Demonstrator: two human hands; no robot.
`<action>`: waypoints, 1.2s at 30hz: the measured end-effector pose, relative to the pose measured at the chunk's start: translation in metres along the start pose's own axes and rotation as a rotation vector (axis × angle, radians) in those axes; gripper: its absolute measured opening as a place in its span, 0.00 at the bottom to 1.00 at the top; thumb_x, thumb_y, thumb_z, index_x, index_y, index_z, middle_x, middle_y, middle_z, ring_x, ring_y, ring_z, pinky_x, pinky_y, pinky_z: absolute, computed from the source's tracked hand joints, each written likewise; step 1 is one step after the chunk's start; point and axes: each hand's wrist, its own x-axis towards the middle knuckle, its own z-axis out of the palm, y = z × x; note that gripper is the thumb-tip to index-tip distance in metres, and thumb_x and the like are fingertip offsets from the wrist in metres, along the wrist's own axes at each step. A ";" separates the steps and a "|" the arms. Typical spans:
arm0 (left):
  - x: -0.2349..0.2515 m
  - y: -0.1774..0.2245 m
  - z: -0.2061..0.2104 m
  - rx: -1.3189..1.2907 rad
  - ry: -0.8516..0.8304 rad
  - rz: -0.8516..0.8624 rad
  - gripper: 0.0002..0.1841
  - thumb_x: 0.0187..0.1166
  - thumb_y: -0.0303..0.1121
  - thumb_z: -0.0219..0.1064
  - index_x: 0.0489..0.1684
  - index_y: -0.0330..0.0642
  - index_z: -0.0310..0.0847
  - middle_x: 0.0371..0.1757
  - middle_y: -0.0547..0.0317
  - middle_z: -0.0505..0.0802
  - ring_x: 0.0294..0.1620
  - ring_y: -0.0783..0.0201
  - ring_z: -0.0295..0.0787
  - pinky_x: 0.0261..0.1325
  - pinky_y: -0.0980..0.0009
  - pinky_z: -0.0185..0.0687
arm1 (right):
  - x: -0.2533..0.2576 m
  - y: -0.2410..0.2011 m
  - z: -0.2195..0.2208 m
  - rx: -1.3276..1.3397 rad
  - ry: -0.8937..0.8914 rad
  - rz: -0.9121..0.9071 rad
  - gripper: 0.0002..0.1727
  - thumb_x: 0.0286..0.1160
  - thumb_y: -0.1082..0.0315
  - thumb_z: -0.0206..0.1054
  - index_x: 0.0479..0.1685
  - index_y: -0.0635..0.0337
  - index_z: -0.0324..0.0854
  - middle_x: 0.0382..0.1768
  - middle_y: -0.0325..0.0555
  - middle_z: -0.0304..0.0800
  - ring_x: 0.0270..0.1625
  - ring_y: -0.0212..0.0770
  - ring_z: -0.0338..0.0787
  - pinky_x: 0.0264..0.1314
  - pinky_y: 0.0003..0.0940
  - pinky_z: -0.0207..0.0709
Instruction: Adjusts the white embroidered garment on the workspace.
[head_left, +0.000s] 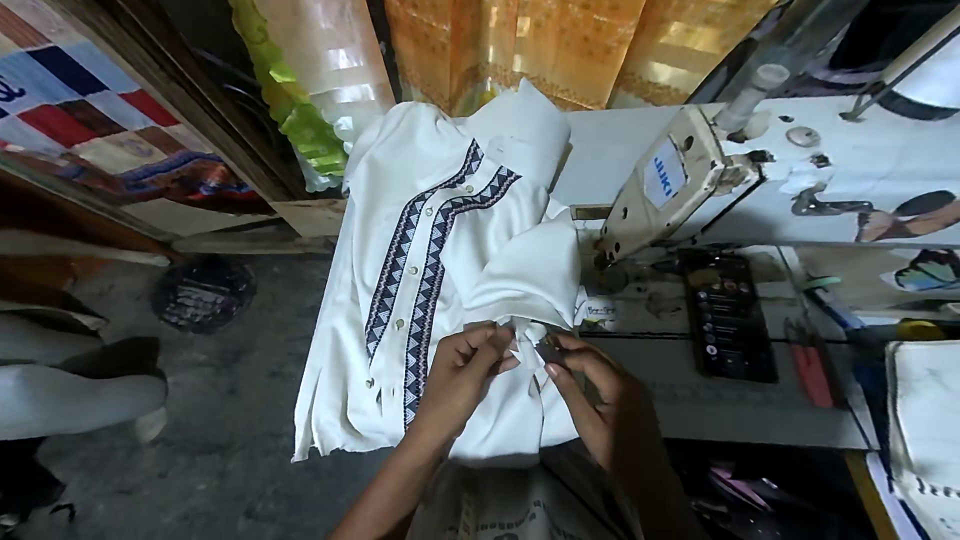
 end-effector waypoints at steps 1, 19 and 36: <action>0.000 -0.001 0.000 0.048 0.002 0.038 0.12 0.86 0.28 0.59 0.33 0.40 0.87 0.33 0.69 0.91 0.36 0.75 0.89 0.48 0.75 0.89 | 0.000 0.000 -0.001 0.026 0.016 0.001 0.15 0.81 0.62 0.64 0.37 0.65 0.89 0.55 0.54 0.95 0.63 0.33 0.92 0.64 0.23 0.82; 0.008 0.017 -0.010 0.899 -0.225 0.705 0.15 0.81 0.25 0.62 0.61 0.32 0.86 0.45 0.49 0.92 0.40 0.67 0.89 0.47 0.75 0.87 | 0.006 -0.007 -0.012 0.228 0.160 -0.006 0.14 0.84 0.62 0.62 0.36 0.65 0.83 0.45 0.40 0.95 0.52 0.15 0.90 0.57 0.12 0.82; 0.060 0.035 -0.001 0.855 -0.237 0.895 0.07 0.78 0.32 0.71 0.40 0.36 0.88 0.38 0.51 0.93 0.32 0.71 0.85 0.37 0.79 0.80 | 0.014 -0.050 -0.023 0.688 0.209 0.294 0.09 0.88 0.68 0.56 0.54 0.62 0.77 0.49 0.36 0.95 0.30 0.29 0.95 0.33 0.26 0.93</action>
